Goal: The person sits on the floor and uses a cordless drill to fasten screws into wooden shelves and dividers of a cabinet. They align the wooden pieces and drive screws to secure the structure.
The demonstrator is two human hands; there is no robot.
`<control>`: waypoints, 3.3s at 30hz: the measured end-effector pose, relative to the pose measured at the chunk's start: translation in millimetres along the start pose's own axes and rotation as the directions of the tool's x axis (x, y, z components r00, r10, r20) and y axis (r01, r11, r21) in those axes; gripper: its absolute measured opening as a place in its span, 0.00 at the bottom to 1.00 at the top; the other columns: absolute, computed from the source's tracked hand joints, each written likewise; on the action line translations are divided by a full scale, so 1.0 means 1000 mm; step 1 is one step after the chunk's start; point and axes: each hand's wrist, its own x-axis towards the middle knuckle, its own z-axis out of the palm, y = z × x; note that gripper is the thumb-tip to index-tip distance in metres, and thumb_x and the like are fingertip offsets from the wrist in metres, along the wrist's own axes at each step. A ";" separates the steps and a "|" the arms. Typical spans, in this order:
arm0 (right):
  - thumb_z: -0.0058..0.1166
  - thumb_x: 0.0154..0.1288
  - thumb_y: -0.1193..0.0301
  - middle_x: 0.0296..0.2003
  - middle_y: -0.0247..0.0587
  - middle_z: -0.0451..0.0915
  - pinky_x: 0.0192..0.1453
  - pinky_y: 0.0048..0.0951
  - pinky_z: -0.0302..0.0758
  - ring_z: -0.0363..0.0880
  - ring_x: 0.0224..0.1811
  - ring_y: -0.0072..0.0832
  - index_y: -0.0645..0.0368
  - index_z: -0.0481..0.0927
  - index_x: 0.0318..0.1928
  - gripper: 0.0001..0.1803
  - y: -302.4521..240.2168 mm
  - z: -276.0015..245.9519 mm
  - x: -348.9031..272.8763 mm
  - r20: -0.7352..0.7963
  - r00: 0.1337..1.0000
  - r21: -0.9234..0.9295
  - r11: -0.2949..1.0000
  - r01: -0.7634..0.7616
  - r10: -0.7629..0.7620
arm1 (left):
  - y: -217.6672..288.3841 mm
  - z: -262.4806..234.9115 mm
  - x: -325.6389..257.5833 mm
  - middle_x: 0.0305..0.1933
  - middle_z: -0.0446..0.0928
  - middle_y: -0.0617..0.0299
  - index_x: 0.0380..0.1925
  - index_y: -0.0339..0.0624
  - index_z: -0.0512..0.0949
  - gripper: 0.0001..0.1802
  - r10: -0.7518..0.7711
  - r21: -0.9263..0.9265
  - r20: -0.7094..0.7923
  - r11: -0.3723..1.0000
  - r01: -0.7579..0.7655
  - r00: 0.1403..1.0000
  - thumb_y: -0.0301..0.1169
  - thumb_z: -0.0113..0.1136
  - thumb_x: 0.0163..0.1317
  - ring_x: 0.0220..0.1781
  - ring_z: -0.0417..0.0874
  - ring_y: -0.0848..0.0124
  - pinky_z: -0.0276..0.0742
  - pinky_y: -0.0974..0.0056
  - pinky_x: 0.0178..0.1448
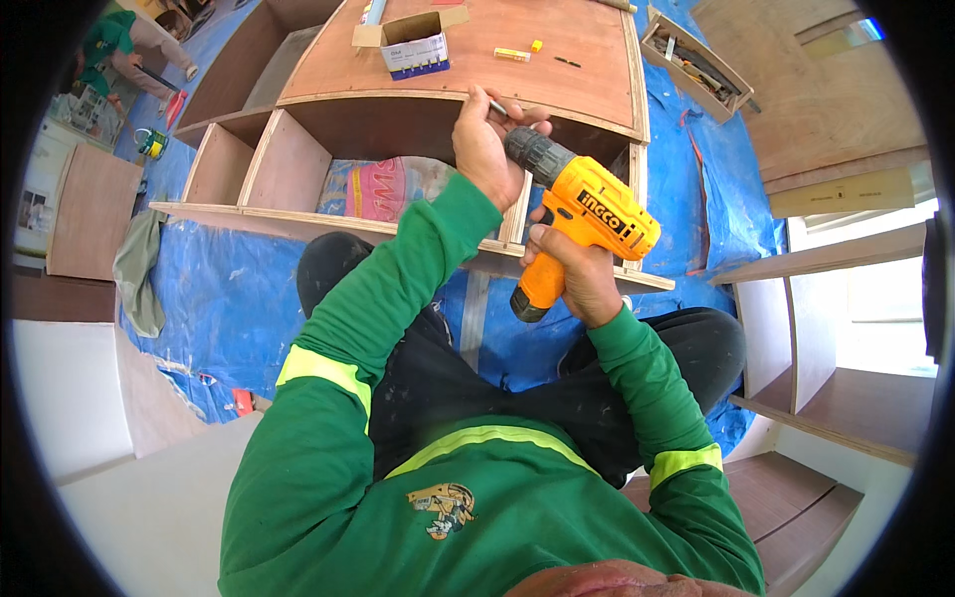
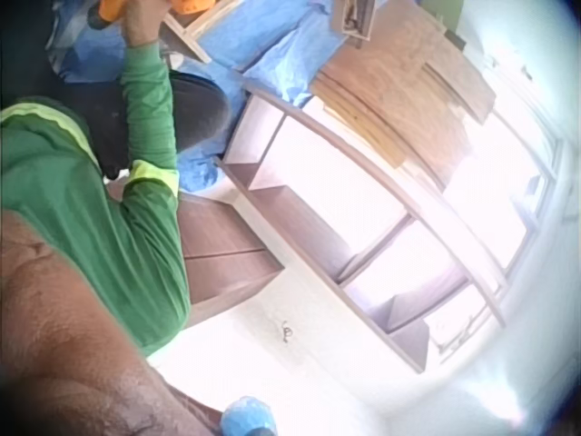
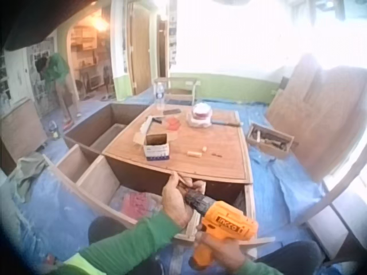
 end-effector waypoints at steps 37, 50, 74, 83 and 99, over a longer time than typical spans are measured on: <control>0.65 0.70 0.73 0.33 0.35 0.82 0.42 0.31 0.82 0.84 0.35 0.25 0.61 0.80 0.53 0.14 0.003 0.007 0.011 0.024 1.000 -0.052 0.999 0.005 -0.004 | 0.007 -0.004 -0.008 0.32 0.75 0.64 0.43 0.49 0.70 0.16 -0.023 0.002 0.096 1.000 0.022 0.995 0.46 0.43 0.86 0.36 0.85 0.60 0.84 0.48 0.50; 0.64 0.65 0.74 0.29 0.39 0.79 0.41 0.40 0.85 0.83 0.31 0.33 0.63 0.77 0.53 0.18 -0.017 -0.009 0.009 0.065 0.997 0.174 0.984 -0.039 0.028 | 0.014 -0.006 -0.014 0.57 0.85 0.51 0.50 0.53 0.72 0.15 0.020 0.076 0.354 0.996 -0.049 0.935 0.47 0.40 0.87 0.64 0.85 0.54 0.78 0.47 0.71; 0.63 0.66 0.71 0.29 0.35 0.74 0.44 0.41 0.84 0.79 0.32 0.31 0.60 0.76 0.53 0.17 -0.018 -0.001 0.008 0.111 0.993 0.205 0.977 -0.059 0.037 | 0.024 0.004 -0.021 0.67 0.79 0.50 0.51 0.49 0.70 0.16 -0.017 0.068 0.402 0.998 -0.012 0.916 0.48 0.41 0.87 0.69 0.79 0.57 0.77 0.49 0.73; 0.62 0.67 0.72 0.29 0.38 0.77 0.45 0.42 0.84 0.82 0.33 0.32 0.62 0.75 0.54 0.18 -0.015 -0.003 0.011 0.100 0.995 0.210 0.978 -0.009 -0.012 | 0.010 0.001 -0.031 0.66 0.78 0.47 0.53 0.49 0.70 0.16 -0.093 0.135 0.320 0.990 0.052 0.943 0.48 0.42 0.87 0.72 0.79 0.55 0.75 0.44 0.75; 0.69 0.69 0.75 0.41 0.40 0.87 0.42 0.33 0.88 0.88 0.36 0.28 0.66 0.80 0.59 0.20 -0.018 -0.007 0.017 -0.141 0.982 -0.160 0.981 0.106 -0.129 | -0.006 -0.002 -0.023 0.54 0.80 0.46 0.49 0.48 0.70 0.18 -0.219 -0.104 0.025 0.970 0.220 0.975 0.50 0.39 0.87 0.66 0.82 0.45 0.75 0.35 0.74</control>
